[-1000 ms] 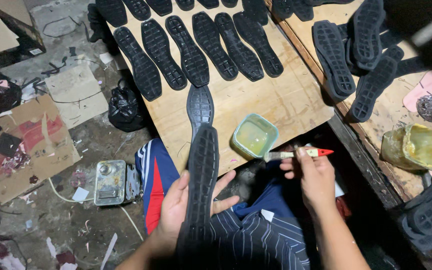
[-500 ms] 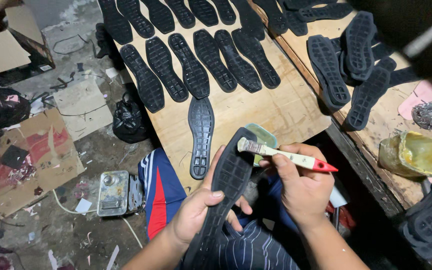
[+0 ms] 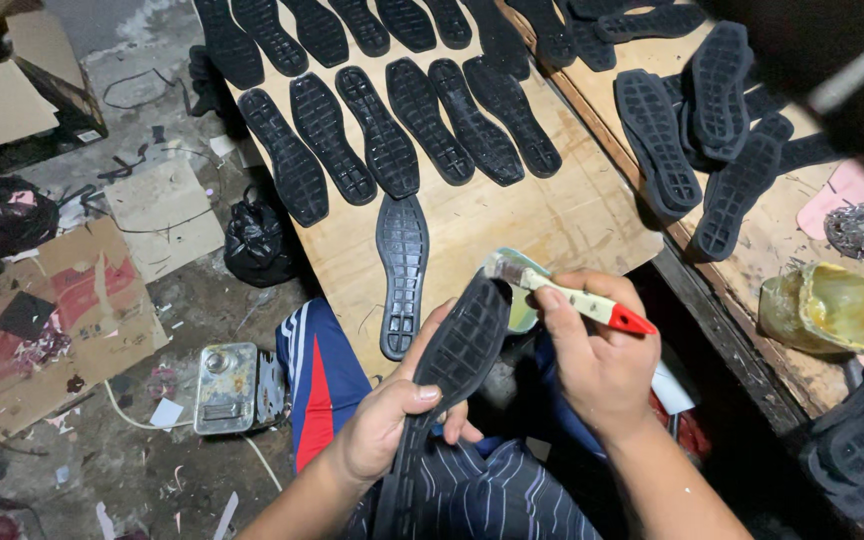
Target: The person sits between work tables and uses a brush to apply adhesive from a small container onto the tread side of rubber shoe soles, coating each sole and placing it on a board with other finished soles. They pick up new soles one at a time and repeat the brushing process.
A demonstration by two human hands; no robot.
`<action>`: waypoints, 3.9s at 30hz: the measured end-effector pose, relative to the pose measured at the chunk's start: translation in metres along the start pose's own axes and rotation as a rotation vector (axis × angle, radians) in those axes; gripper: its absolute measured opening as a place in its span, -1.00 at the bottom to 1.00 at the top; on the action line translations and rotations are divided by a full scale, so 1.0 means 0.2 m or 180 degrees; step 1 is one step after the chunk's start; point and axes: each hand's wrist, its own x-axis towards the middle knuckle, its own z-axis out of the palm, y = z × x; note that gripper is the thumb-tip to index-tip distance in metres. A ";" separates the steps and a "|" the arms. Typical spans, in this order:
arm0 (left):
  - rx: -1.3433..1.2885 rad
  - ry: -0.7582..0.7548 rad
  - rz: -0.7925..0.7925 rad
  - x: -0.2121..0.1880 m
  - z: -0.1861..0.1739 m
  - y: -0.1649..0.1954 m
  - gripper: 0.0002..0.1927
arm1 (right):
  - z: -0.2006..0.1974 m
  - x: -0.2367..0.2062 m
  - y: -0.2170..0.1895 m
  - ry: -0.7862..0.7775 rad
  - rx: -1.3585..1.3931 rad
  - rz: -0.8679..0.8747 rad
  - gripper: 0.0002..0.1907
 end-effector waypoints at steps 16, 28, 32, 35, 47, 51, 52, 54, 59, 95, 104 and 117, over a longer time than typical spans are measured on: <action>-0.0256 -0.0038 0.0277 0.00 -0.06 -0.02 -0.02 | -0.05 -0.02 0.01 0.0118 0.0526 0.0188 -0.83; -0.0632 -0.0177 0.0039 -0.02 -0.08 0.02 -0.02 | -0.14 0.05 -0.03 -0.0930 0.0405 0.0022 -0.82; -0.0892 -0.0177 0.0138 -0.03 -0.11 0.00 -0.04 | -0.13 0.03 -0.02 -0.1114 0.0171 0.0083 -0.81; -0.0971 -0.0119 0.0205 -0.04 -0.13 -0.01 -0.07 | -0.14 -0.03 -0.04 -0.1445 0.0084 0.0327 -0.85; -0.0876 -0.0147 -0.0075 -0.06 -0.11 0.00 0.00 | -0.11 -0.04 -0.12 -0.1165 -0.0503 -0.0102 -0.84; -0.0796 -0.0194 -0.0223 -0.06 -0.11 0.00 0.01 | -0.11 0.00 -0.08 -0.0625 -0.0306 0.0194 -0.82; -0.0757 -0.0194 -0.0222 -0.06 -0.11 -0.01 0.01 | -0.11 -0.02 -0.07 -0.0597 -0.0144 0.0304 -0.82; -0.0696 -0.0174 -0.0236 -0.05 -0.11 -0.03 0.01 | -0.09 -0.06 -0.07 -0.0753 0.0034 0.0470 -0.81; -0.0587 -0.0158 -0.0258 -0.06 -0.14 -0.09 0.01 | -0.03 -0.05 0.02 -0.0512 -0.0131 0.0531 -0.80; -0.1528 0.0064 0.0323 -0.05 -0.04 0.01 -0.21 | -0.16 -0.06 0.10 -0.0197 0.1379 0.1724 -0.80; -0.1165 0.0031 0.0130 -0.07 0.01 0.03 -0.10 | -0.06 -0.02 0.07 -0.0097 0.0717 0.0875 -0.78; -0.0865 0.0091 0.0032 -0.06 -0.02 0.05 -0.09 | -0.11 -0.01 -0.03 -0.0642 -0.0163 -0.0141 -0.82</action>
